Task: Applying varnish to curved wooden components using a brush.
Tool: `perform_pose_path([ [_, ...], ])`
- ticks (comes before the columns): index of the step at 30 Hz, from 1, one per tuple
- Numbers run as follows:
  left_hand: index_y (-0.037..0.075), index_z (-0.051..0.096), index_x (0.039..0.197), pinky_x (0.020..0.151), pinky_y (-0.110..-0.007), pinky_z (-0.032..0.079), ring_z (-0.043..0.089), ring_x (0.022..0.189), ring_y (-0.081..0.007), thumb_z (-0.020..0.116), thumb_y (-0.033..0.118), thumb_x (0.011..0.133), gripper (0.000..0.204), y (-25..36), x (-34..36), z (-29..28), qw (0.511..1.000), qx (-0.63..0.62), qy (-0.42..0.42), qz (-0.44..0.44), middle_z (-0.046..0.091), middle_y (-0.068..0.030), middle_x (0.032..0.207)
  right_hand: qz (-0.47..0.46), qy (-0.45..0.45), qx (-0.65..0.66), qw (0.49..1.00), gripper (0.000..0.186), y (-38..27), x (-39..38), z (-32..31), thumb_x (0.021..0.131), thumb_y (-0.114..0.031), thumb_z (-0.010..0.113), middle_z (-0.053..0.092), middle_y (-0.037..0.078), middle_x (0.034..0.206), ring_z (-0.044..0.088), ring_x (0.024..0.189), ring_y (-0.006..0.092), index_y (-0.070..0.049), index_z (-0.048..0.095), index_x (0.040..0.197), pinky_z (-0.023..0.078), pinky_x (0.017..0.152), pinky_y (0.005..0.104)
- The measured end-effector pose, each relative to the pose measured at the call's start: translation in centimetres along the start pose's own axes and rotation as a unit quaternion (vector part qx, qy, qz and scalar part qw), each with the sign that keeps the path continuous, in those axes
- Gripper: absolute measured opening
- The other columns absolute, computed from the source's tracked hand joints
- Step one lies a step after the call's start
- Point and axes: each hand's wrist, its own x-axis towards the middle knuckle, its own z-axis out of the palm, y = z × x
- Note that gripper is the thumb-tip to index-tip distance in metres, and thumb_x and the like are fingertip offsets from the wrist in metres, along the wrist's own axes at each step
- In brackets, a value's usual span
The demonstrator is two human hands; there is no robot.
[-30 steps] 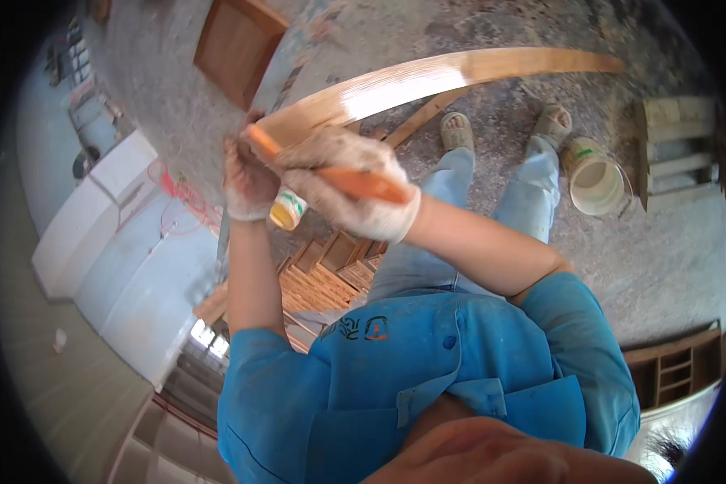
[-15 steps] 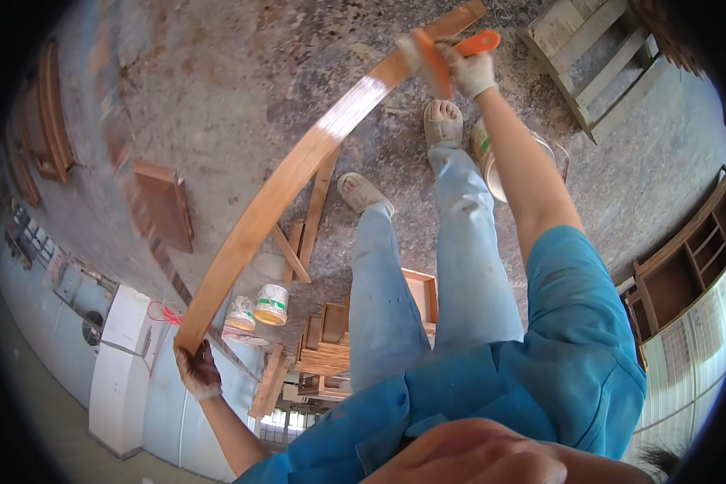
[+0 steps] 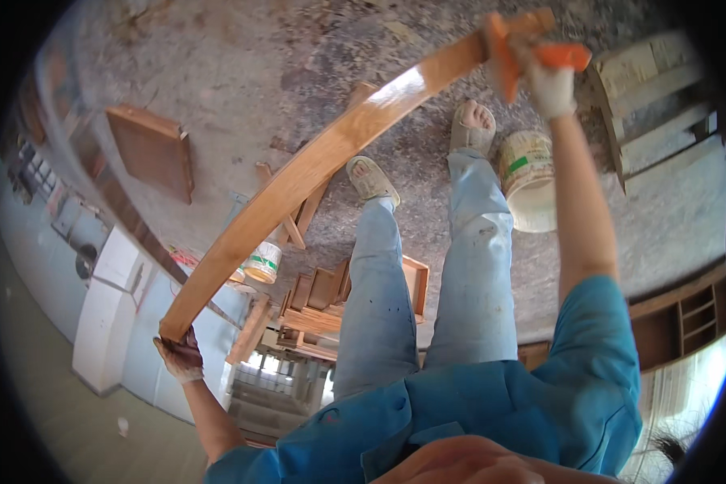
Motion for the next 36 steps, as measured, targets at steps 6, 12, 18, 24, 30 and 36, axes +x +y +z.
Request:
perform_pose_path([
  [6,0.007,0.053,0.129,0.1,-0.045,0.044,0.055,0.115,-0.0273,0.05,0.043,0.095,0.05,0.3,-0.5,-2.3,0.997,-0.054,-0.045,0.035,0.057,-0.0107,0.126,-0.01,-0.132,0.047,0.99,0.018,-21.9,-10.8,8.2,0.082,-0.008,0.065,0.069,0.011,0.096,0.064,0.079,0.0213,0.001,0.069,0.098,0.052,0.074,0.0302],
  [12,0.01,0.058,0.121,0.098,-0.05,0.043,0.053,0.115,-0.0283,0.055,0.038,0.093,0.04,0.3,0.2,-2.8,0.966,-0.153,-0.201,0.051,0.057,-0.0093,0.126,-0.071,-0.062,0.25,0.964,0.013,-34.9,-19.1,14.8,0.074,-0.005,0.072,0.069,0.01,0.083,0.061,0.066,0.0171,0.0,0.07,0.086,0.052,0.062,0.0271],
  [18,0.013,0.053,0.127,0.094,-0.047,0.045,0.051,0.115,-0.0252,0.058,0.024,0.091,0.038,1.5,-2.4,-1.6,0.906,-0.178,-0.375,0.084,0.054,-0.009,0.127,-0.155,-0.134,0.319,0.926,0.012,-48.6,-25.3,18.2,0.071,-0.005,0.072,0.069,0.011,0.084,0.064,0.073,0.0178,-0.001,0.069,0.083,0.054,0.064,0.0292],
  [24,0.008,0.052,0.127,0.093,-0.038,0.048,0.052,0.115,-0.0241,0.066,-0.001,0.081,0.049,0.1,-2.0,-3.4,0.891,-0.129,-0.414,0.136,0.053,-0.0096,0.128,-0.282,-0.105,0.349,0.887,0.009,-56.5,-28.9,19.5,0.08,-0.01,0.068,0.063,0.005,0.065,0.061,0.057,0.0173,-0.002,0.067,0.082,0.05,0.052,0.0281],
  [30,0.003,0.054,0.122,0.092,-0.032,0.049,0.056,0.11,-0.0252,0.068,-0.015,0.071,0.056,1.1,-1.1,-2.7,0.817,0.167,-0.319,0.449,0.055,-0.0101,0.127,0.093,-0.201,0.58,0.784,0.031,-44.1,-26.2,10.7,0.092,-0.019,0.057,0.063,0.014,0.113,0.059,0.104,0.0233,0.002,0.061,0.114,0.048,0.093,0.0354],
  [36,0.0,0.053,0.119,0.094,-0.038,0.048,0.059,0.108,-0.0301,0.077,0.0,0.07,0.055,6.1,-0.4,-1.3,0.527,0.279,-0.349,0.723,0.06,-0.012,0.124,0.196,0.015,0.694,0.693,0.029,-29.1,-26.2,-0.1,0.089,-0.018,0.061,0.063,0.009,0.116,0.058,0.109,0.02,-0.001,0.063,0.112,0.04,0.102,0.0339],
])
